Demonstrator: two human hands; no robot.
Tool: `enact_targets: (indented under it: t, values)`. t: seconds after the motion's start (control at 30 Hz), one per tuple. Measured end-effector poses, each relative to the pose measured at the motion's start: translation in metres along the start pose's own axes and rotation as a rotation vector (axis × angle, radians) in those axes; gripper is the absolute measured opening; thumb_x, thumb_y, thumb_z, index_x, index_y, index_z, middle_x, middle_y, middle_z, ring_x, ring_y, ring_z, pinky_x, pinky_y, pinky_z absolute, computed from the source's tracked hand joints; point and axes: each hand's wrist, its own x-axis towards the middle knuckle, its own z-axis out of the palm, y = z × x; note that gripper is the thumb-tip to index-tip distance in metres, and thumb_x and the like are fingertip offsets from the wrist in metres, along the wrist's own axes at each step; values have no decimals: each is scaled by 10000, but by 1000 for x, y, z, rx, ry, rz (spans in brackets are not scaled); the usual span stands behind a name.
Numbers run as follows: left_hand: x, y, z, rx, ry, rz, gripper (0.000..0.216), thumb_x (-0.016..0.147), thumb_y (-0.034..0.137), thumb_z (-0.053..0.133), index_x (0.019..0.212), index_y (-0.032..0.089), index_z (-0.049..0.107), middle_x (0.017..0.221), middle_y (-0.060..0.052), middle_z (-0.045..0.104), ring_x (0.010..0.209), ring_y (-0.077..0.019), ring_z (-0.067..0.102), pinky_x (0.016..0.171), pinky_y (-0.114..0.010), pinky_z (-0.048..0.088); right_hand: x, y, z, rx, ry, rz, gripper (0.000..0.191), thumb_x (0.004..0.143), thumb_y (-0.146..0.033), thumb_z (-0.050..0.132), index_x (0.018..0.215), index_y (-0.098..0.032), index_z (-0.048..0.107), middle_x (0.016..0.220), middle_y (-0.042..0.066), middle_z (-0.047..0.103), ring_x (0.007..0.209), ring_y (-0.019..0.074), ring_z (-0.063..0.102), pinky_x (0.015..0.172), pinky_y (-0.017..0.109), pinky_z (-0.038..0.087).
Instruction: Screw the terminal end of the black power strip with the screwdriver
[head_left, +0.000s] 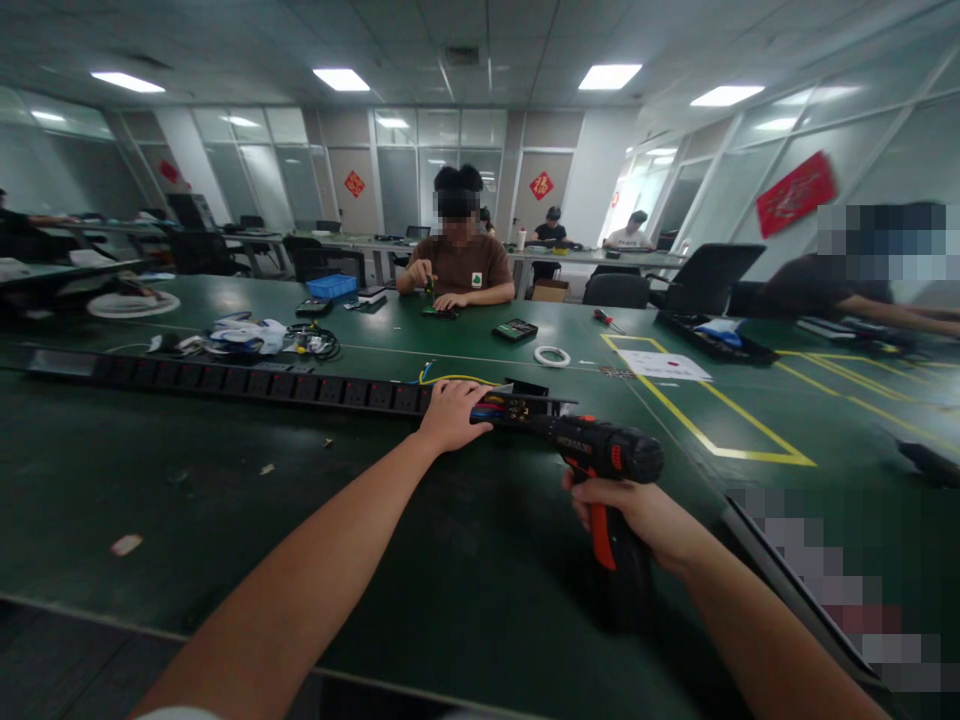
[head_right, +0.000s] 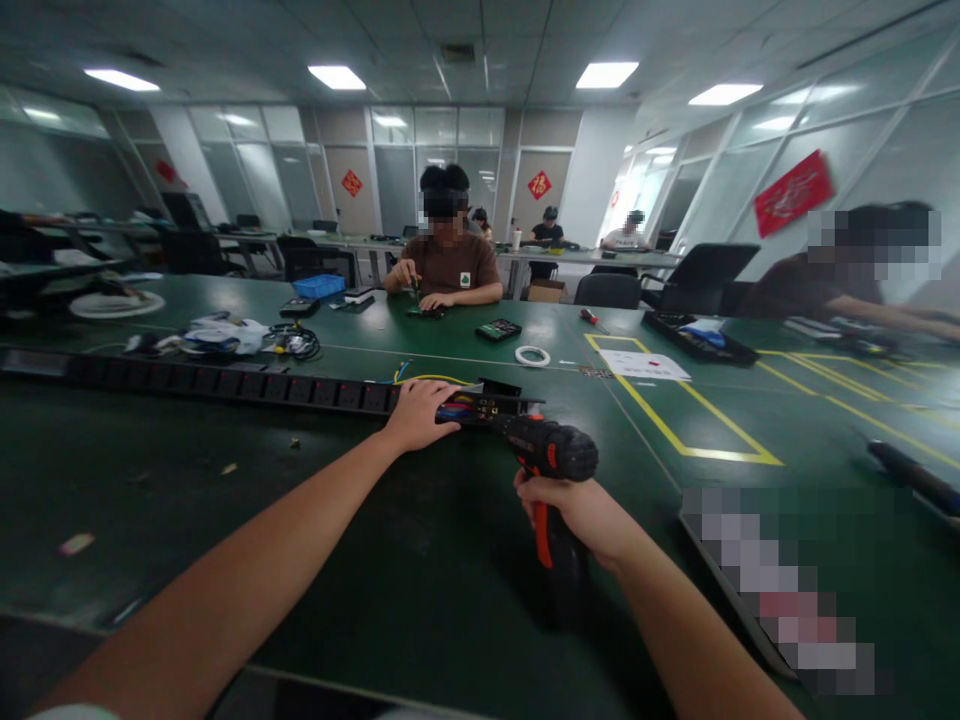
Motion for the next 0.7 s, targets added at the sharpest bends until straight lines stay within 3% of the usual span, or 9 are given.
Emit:
enact_targets:
  t: [0.7]
  values:
    - [1,0,1,-15,-5,-6,640,841,523,760,1409,305,565,1390,-66,619,1312,-319,516,1159,-518,273,2,2,-3,-7,-13,0,151,724,-308,727,766,-189,644,611,-5,607,600,172,557,603,308,450]
